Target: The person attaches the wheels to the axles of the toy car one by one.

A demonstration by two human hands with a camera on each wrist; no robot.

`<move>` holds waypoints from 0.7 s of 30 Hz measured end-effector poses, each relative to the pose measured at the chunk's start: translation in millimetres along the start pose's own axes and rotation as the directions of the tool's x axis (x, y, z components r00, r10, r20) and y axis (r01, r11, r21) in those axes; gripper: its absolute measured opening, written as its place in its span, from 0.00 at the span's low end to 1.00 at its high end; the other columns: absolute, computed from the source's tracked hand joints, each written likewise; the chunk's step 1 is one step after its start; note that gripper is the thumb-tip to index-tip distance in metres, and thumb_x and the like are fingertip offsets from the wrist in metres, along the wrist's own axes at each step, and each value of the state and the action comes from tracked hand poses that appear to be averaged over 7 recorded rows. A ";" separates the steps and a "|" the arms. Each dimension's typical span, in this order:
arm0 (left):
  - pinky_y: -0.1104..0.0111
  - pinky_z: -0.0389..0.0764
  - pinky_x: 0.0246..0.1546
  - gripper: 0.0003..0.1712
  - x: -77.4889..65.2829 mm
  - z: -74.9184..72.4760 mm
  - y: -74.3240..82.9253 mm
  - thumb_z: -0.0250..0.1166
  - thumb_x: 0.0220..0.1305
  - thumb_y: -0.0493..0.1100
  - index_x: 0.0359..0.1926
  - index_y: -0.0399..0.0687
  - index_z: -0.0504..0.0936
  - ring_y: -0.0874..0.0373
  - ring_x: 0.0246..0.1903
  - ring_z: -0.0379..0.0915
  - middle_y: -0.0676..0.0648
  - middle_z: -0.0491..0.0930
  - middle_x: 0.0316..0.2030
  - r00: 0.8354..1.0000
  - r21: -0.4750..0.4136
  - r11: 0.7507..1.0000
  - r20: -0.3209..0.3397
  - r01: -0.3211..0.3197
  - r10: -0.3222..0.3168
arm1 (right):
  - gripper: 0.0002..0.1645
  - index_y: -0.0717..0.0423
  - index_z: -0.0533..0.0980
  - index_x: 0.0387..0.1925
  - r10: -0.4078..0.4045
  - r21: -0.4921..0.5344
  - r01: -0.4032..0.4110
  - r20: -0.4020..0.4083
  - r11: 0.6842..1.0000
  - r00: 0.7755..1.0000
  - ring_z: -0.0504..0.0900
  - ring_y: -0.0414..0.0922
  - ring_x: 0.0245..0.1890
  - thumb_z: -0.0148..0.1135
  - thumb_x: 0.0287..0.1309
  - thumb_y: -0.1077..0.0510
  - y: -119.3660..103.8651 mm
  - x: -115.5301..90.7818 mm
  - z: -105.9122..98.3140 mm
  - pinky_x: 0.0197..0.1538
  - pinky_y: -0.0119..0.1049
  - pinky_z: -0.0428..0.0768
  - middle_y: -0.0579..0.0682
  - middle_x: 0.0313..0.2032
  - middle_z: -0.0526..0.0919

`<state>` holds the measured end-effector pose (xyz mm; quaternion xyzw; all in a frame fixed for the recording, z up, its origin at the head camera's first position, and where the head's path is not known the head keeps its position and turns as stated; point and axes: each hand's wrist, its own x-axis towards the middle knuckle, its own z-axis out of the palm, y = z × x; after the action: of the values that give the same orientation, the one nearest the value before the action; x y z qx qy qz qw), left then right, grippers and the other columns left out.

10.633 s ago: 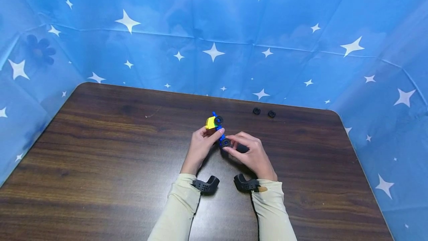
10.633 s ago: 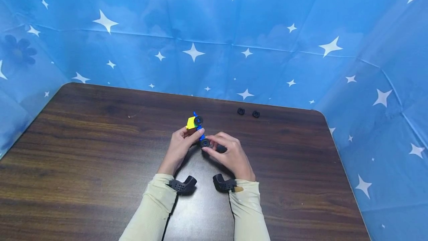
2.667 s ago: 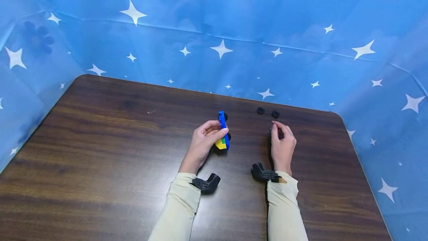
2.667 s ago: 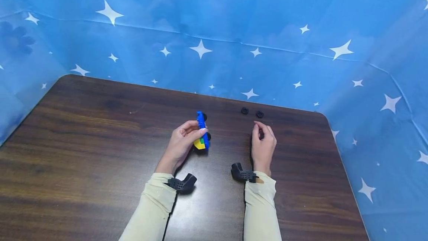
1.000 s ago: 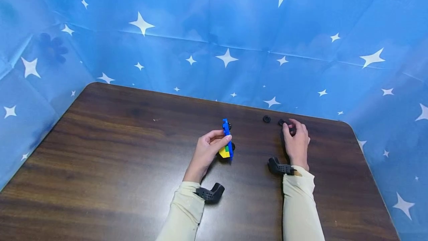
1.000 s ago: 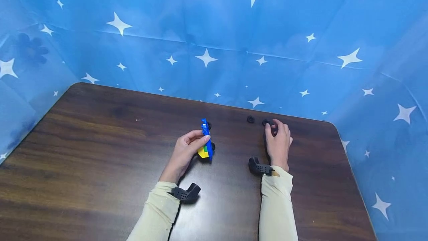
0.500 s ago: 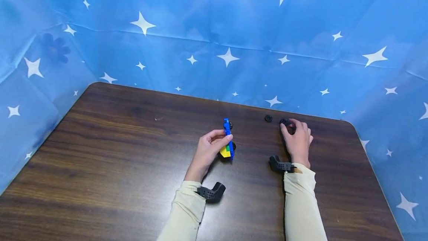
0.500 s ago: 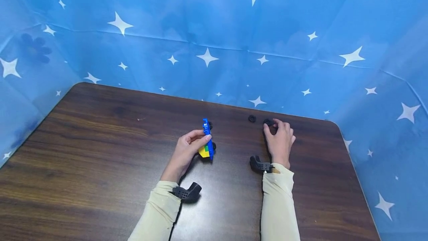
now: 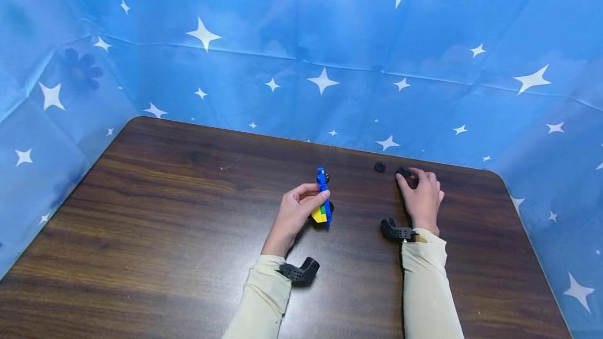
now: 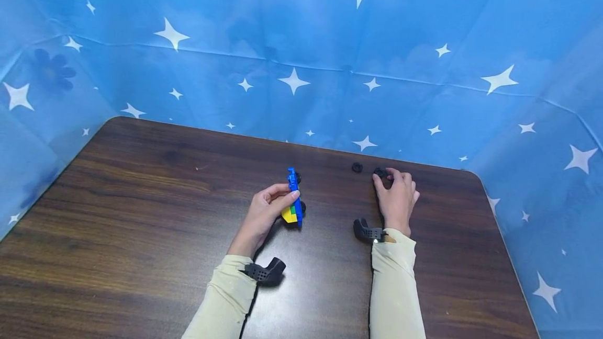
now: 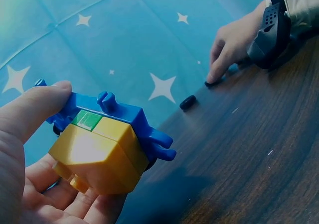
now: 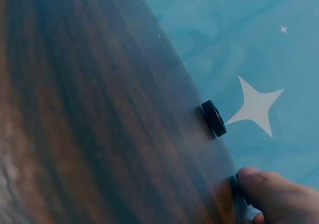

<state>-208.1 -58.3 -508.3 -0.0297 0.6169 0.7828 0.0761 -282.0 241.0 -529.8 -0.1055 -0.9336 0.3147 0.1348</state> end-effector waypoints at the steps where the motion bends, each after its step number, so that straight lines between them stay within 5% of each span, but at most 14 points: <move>1: 0.71 0.84 0.46 0.20 0.1 0.3 0.1 0.72 0.68 0.44 0.56 0.39 0.84 0.62 0.43 0.85 0.43 0.88 0.49 1.000 0.002 1.000 0.000 -0.001 0.001 | 0.29 0.57 0.77 0.65 -0.002 -0.002 0.002 0.001 1.000 1.000 0.69 0.63 0.58 0.62 0.74 0.44 -0.2 0.1 -0.3 0.63 0.61 0.60 0.63 0.57 0.76; 21: 0.72 0.83 0.47 0.21 1.2 1.6 -3.8 0.73 0.67 0.46 0.55 0.39 0.83 0.62 0.43 0.84 0.42 0.88 0.49 1.000 0.022 1.000 0.001 0.000 0.000 | 0.25 0.60 0.79 0.61 -0.018 -0.015 0.018 -0.031 1.000 0.999 0.71 0.62 0.55 0.62 0.74 0.47 0.9 -1.1 1.1 0.58 0.60 0.61 0.63 0.55 0.77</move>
<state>-208.6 -55.8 -511.8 -0.0287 0.6253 0.7761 0.0768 -281.2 240.8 -531.4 -0.1030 -0.9346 0.3049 0.1511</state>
